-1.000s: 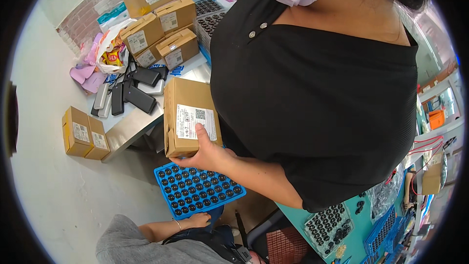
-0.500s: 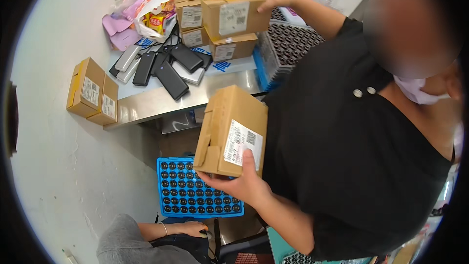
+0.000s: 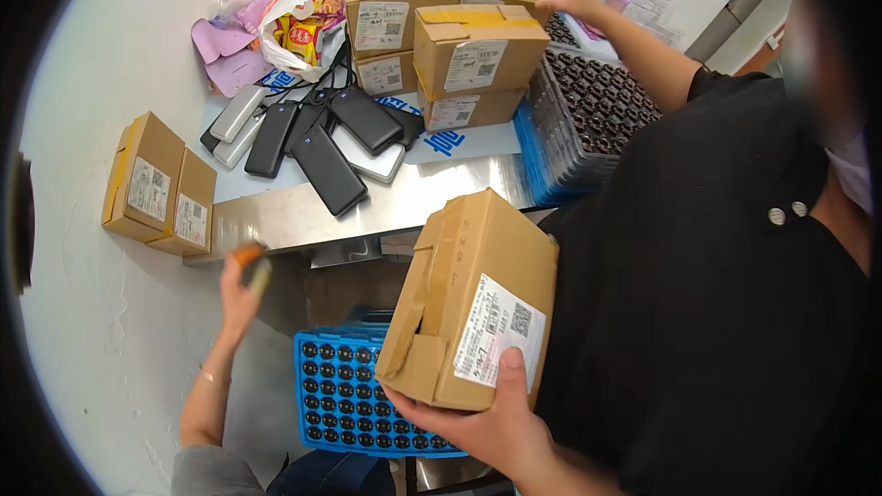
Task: Packaging electronic products into cardboard boxes and organizing them on a workbench.
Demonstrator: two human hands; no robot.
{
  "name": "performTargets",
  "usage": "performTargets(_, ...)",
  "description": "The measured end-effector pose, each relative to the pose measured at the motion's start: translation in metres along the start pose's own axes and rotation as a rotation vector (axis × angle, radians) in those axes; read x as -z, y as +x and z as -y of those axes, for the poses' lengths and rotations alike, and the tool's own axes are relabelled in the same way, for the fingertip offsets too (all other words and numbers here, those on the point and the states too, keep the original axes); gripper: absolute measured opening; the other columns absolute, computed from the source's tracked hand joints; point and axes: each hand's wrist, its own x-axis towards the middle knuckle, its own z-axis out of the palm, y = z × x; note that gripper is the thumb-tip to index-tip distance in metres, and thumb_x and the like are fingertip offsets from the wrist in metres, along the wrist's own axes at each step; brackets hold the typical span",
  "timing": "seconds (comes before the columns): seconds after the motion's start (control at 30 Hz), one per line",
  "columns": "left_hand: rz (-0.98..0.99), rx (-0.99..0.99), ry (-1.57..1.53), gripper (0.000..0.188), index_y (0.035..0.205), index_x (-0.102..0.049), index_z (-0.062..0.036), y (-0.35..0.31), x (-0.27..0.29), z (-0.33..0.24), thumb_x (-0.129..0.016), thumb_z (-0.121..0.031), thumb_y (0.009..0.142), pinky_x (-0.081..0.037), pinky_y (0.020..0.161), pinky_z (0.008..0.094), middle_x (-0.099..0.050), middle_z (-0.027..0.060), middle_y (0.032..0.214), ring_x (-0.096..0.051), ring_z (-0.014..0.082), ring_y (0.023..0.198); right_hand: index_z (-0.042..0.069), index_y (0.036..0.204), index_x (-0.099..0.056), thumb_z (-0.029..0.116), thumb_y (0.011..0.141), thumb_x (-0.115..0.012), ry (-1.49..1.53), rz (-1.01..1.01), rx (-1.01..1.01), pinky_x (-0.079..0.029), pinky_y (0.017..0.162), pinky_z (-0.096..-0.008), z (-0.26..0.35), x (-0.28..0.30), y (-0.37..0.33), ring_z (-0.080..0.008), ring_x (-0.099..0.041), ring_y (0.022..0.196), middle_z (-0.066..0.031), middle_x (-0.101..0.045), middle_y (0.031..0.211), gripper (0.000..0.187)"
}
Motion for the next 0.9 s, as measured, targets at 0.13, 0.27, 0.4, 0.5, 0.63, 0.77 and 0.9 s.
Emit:
performTargets(0.13,-0.211,0.026,0.32,0.03,0.116,-0.062,0.0007,0.055,-0.018,0.098,-0.063,-0.011,0.089,-0.041,0.094,0.0451,-0.056,0.0208,0.108,-0.051,0.0386,0.104,0.007,0.152,-0.018,0.023,0.075,-0.078,0.076,-0.062,0.128,-0.039,0.111,-0.0452,0.007,-0.001,0.003,-0.0321,-0.036,0.138,-0.0152,-0.033,0.148,0.099)
performTargets(0.27,-0.252,-0.03,0.632,0.031,0.117,-0.061,0.0023,0.053,-0.022,0.129,-0.06,-0.015,0.092,-0.039,0.091,0.0465,-0.052,0.0209,0.106,-0.048,0.0397,0.1,0.017,0.158,-0.004,0.061,0.073,-0.078,0.272,-0.051,0.141,-0.018,0.121,-0.0465,-0.016,-0.014,0.006,-0.0317,-0.019,0.147,-0.0113,-0.014,0.161,0.12)
performTargets(0.4,-0.198,-0.049,0.62,0.032,0.118,-0.062,0.0011,0.068,-0.045,0.126,-0.06,-0.017,0.092,-0.04,0.091,0.0461,-0.053,0.0205,0.107,-0.049,0.0386,0.101,0.016,0.158,-0.005,0.066,0.078,-0.069,0.081,-0.028,0.464,-0.019,0.12,-0.0501,-0.028,-0.02,0.015,-0.0336,-0.018,0.146,-0.0137,-0.015,0.159,0.114)
performTargets(0.5,-0.222,-0.095,0.617,0.03,0.117,-0.062,0.0018,0.062,-0.038,0.12,-0.056,-0.018,0.094,-0.04,0.093,0.0437,-0.054,0.0215,0.116,-0.05,0.0382,0.106,0.018,0.158,-0.005,0.071,0.079,-0.064,-1.412,-0.172,0.39,-0.017,0.121,-0.0507,-0.016,-0.016,0.012,-0.0346,-0.014,0.147,-0.0142,-0.011,0.16,0.112)
performTargets(0.63,-0.225,-0.105,0.626,0.031,0.117,-0.062,0.0021,0.053,-0.034,0.125,-0.055,-0.018,0.095,-0.04,0.093,0.0433,-0.055,0.0207,0.115,-0.05,0.0377,0.105,0.013,0.145,-0.022,0.051,0.081,-0.065,-1.854,-0.159,0.778,-0.025,0.114,-0.0482,0.039,0.062,0.077,-0.0341,-0.025,0.14,-0.0141,-0.025,0.15,0.085)
performTargets(0.77,-0.2,-0.11,0.594,0.032,0.117,-0.062,0.0027,0.057,-0.044,0.12,-0.054,-0.019,0.096,-0.04,0.093,0.043,-0.055,0.0202,0.115,-0.051,0.0373,0.105,0.008,0.127,-0.045,0.024,0.084,-0.065,-2.385,-0.11,1.363,-0.035,0.106,-0.0449,0.101,0.084,0.126,-0.0334,-0.039,0.131,-0.014,-0.043,0.136,0.05)
performTargets(0.9,-0.249,-0.151,0.642,0.032,0.117,-0.064,0.0005,0.054,-0.036,0.12,-0.055,-0.02,0.094,-0.042,0.088,0.0426,-0.056,0.0183,0.113,-0.052,0.0351,0.101,0.002,0.109,-0.068,-0.003,0.087,-0.066,-2.887,0.022,1.948,-0.046,0.097,-0.0416,0.163,0.042,0.176,-0.0327,-0.054,0.121,-0.0139,-0.06,0.122,0.023)
